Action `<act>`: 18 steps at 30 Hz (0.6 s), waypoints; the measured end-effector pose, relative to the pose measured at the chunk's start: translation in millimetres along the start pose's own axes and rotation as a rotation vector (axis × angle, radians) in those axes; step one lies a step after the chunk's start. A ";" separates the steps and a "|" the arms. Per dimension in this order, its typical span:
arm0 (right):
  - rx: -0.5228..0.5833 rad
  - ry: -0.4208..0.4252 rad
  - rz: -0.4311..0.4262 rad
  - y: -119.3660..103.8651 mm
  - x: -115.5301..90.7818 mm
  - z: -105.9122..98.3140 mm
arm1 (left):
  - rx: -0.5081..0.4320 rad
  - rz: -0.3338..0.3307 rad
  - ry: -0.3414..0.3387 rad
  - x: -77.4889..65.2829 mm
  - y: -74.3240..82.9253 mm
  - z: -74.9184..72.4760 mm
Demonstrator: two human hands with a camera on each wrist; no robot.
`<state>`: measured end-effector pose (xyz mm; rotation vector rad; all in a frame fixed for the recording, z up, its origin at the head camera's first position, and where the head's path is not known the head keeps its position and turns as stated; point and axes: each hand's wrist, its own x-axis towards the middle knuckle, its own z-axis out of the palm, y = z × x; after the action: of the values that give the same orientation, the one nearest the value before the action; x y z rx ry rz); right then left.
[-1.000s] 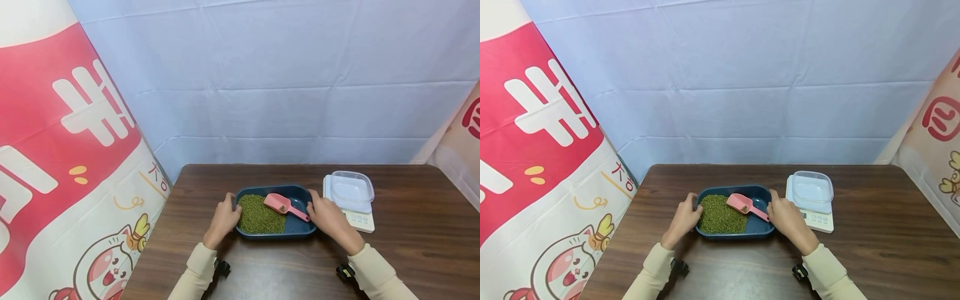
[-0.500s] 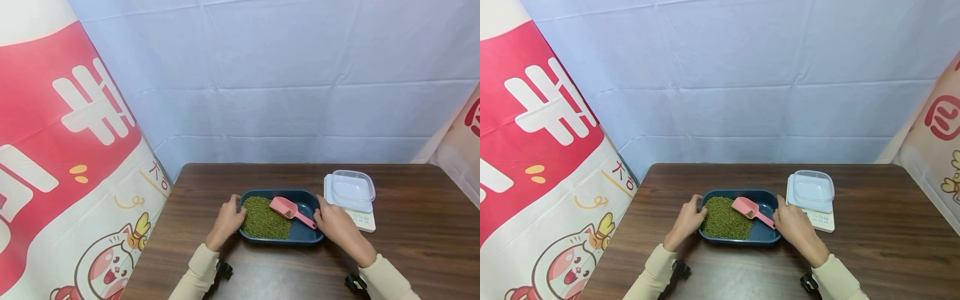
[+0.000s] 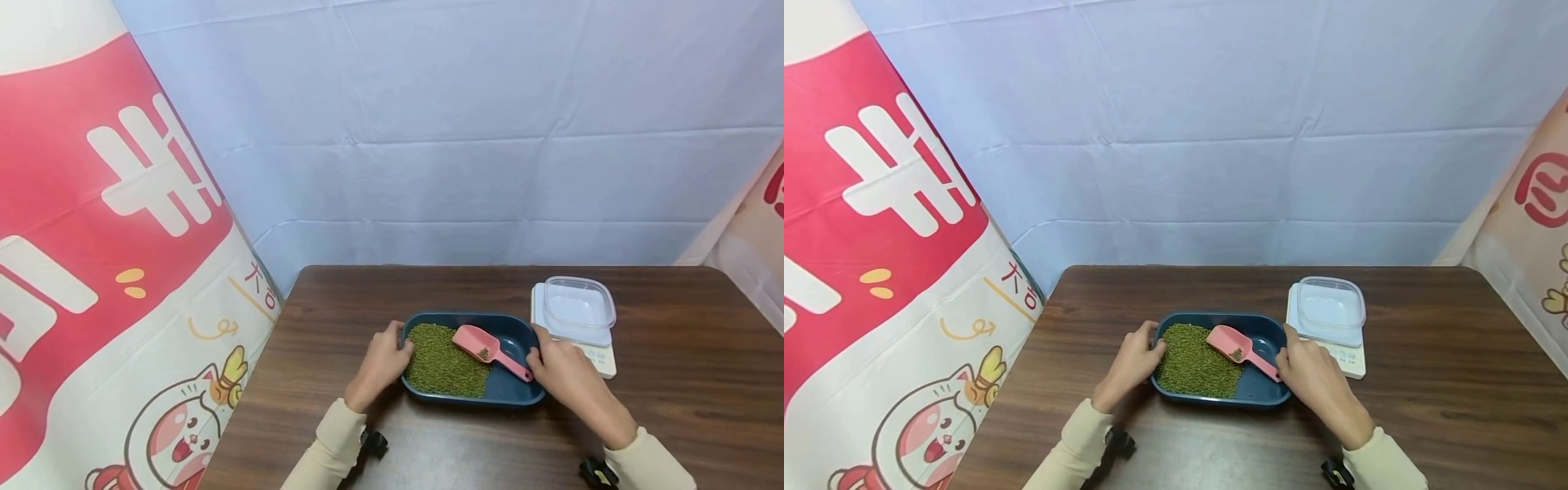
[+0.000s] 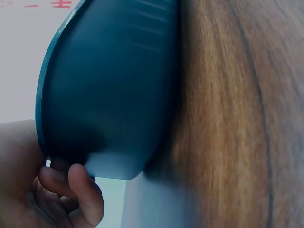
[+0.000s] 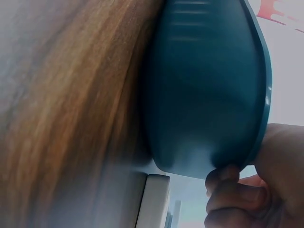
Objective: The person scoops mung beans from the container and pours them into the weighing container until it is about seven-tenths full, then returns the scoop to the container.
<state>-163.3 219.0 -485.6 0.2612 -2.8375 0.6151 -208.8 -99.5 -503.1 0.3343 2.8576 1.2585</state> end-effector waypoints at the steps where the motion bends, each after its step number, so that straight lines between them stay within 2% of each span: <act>1: 0.002 0.001 0.000 0.3 -0.6 -0.5 | -0.002 0.001 -0.002 -0.3 0.2 0.5; 8: -0.016 0.010 -0.010 1.5 -3.1 -1.0 | -0.011 0.019 -0.001 -1.5 -0.4 2.5; 11: -0.040 -0.003 -0.021 3.2 -0.6 -7.4 | -0.010 0.019 -0.004 -1.7 -0.7 2.9; 14: -0.066 0.033 -0.049 7.5 6.5 -25.3 | -0.014 0.015 -0.010 -1.7 -0.8 2.7; 18: -0.077 0.094 -0.094 11.6 20.6 -58.8 | -0.017 0.015 -0.015 -1.4 -1.8 1.4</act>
<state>-175.0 251.8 -432.6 0.3407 -2.7339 0.4848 -207.7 -100.0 -505.5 0.3640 2.8351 1.2765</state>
